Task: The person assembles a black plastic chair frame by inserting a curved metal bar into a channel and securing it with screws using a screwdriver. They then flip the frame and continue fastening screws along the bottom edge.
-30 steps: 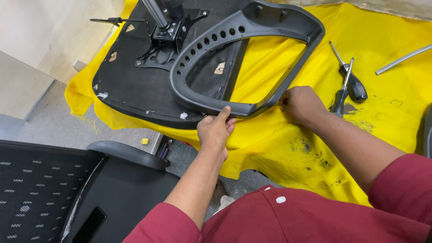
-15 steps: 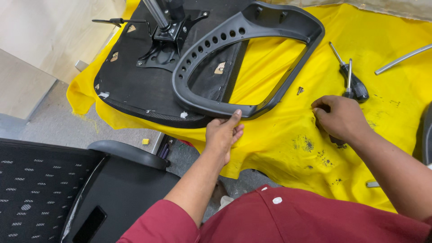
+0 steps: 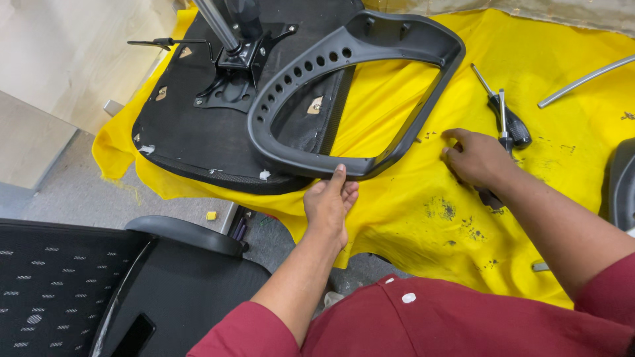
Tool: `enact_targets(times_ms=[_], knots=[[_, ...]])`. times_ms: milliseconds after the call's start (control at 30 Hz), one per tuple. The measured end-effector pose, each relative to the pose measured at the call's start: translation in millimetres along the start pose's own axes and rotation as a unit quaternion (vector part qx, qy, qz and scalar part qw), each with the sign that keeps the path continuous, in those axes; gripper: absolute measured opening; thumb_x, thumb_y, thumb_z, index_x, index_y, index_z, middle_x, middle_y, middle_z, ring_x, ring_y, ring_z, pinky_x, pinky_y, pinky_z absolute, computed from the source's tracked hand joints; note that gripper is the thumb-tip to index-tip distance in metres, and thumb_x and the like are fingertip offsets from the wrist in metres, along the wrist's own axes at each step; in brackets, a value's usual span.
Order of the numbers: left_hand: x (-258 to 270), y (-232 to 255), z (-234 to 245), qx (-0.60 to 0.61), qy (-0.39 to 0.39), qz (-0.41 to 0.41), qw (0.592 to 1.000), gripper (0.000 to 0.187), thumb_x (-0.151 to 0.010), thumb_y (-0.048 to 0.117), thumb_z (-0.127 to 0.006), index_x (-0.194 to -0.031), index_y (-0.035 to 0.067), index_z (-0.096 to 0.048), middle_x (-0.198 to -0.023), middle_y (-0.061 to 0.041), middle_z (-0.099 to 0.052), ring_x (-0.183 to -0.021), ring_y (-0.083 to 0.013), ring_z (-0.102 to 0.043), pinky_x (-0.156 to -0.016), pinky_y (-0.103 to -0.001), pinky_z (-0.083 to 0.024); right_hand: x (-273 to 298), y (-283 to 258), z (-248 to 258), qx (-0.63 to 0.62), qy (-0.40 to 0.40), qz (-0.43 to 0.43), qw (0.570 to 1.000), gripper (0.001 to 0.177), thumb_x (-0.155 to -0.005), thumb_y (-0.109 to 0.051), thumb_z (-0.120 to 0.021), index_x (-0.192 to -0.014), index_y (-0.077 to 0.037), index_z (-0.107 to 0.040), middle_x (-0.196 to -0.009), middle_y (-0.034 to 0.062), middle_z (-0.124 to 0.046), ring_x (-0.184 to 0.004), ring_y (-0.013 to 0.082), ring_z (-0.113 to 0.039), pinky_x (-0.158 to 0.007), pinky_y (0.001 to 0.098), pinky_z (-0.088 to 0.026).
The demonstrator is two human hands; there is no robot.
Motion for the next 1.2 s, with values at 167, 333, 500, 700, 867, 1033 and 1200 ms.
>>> enact_targets(times_ms=[167, 333, 500, 700, 867, 1033, 1200], knots=[[13.7, 22.3, -15.5, -0.012, 0.021, -0.082, 0.996, 0.023, -0.093, 0.022, -0.073, -0.084, 0.002, -0.066, -0.076, -0.005, -0.068, -0.068, -0.0110, -0.064, -0.064, -0.022, -0.055, -3.0, 19.0, 0.6, -0.232, 0.001, -0.068, 0.970, 0.034, -0.097, -0.009, -0.057, -0.130, -0.007, -0.064, -0.097, 0.0147, -0.069, -0.083, 0.0277, -0.065, -0.072, 0.0405, -0.054], [8.7, 49.5, -26.0, -0.055, 0.029, -0.142, 0.988, 0.027, -0.095, 0.022, -0.072, -0.079, 0.002, -0.064, -0.075, -0.005, -0.067, -0.066, -0.0105, -0.064, -0.058, -0.023, -0.052, -1.2, 53.5, 7.0, -0.417, 0.078, -0.096, 0.901, 0.023, -0.098, 0.011, -0.043, -0.116, 0.005, -0.058, -0.094, 0.0095, -0.062, -0.076, 0.0169, -0.061, -0.065, 0.0294, -0.053], [0.3, 72.6, -18.1, -0.140, 0.076, -0.092, 0.983, 0.033, -0.098, 0.025, -0.070, -0.074, 0.003, -0.061, -0.072, -0.007, -0.066, -0.060, -0.0114, -0.058, -0.055, -0.024, -0.048, 2.9, 92.4, 11.6, -0.445, 0.097, -0.079, 0.887, 0.018, -0.102, 0.010, -0.045, -0.114, 0.006, -0.057, -0.094, 0.0107, -0.063, -0.077, 0.0165, -0.061, -0.069, 0.0275, -0.053], [-19.5, 88.7, -8.2, -0.077, 0.081, -0.132, 0.985, 0.021, -0.095, 0.017, -0.072, -0.087, -0.001, -0.065, -0.081, -0.006, -0.069, -0.069, -0.0108, -0.069, -0.062, -0.024, -0.055, 9.7, 126.3, 22.1, -0.433, 0.165, -0.106, 0.880, 0.018, -0.101, 0.010, -0.049, -0.113, 0.005, -0.061, -0.098, 0.0094, -0.066, -0.079, 0.0136, -0.064, -0.076, 0.0251, -0.058], [-45.6, 111.2, -2.5, -0.004, 0.064, -0.161, 0.985, 0.036, -0.093, 0.012, -0.069, -0.125, -0.001, -0.057, -0.099, -0.007, -0.070, -0.082, -0.0144, -0.071, -0.074, -0.027, -0.058, 17.3, 119.7, 22.2, -0.359, 0.176, -0.097, 0.911, 0.013, -0.100, 0.001, -0.062, -0.113, 0.003, -0.065, -0.096, 0.0080, -0.069, -0.080, 0.0147, -0.067, -0.071, 0.0270, -0.056], [-58.9, 117.6, -1.2, 0.006, 0.045, -0.128, 0.991, 0.045, -0.091, 0.007, -0.065, -0.134, 0.001, -0.053, -0.106, -0.006, -0.066, -0.089, -0.0153, -0.068, -0.080, -0.028, -0.057, 38.4, 93.2, 38.8, -0.052, 0.201, -0.100, 0.973, 0.019, -0.098, -0.021, -0.079, -0.112, -0.008, -0.079, -0.084, 0.0114, -0.074, -0.065, 0.0237, -0.067, -0.065, 0.0363, -0.054], [-51.4, 108.4, -3.7, -0.048, 0.035, -0.156, 0.986, 0.042, -0.089, 0.004, -0.065, -0.130, -0.002, -0.058, -0.105, -0.007, -0.067, -0.087, -0.0113, -0.066, -0.077, -0.024, -0.055, 46.7, 79.3, 48.0, -0.008, 0.132, -0.209, 0.969, 0.030, -0.091, -0.023, -0.080, -0.121, -0.016, -0.077, -0.075, 0.0196, -0.074, -0.051, 0.0316, -0.067, -0.051, 0.0391, -0.055]])
Point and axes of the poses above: each hand's wrist, its own x-axis away from the middle knuckle, its own z-axis out of the back of the hand, y = z × x, the point moved 1 cm from there along -x, towards the middle knuckle
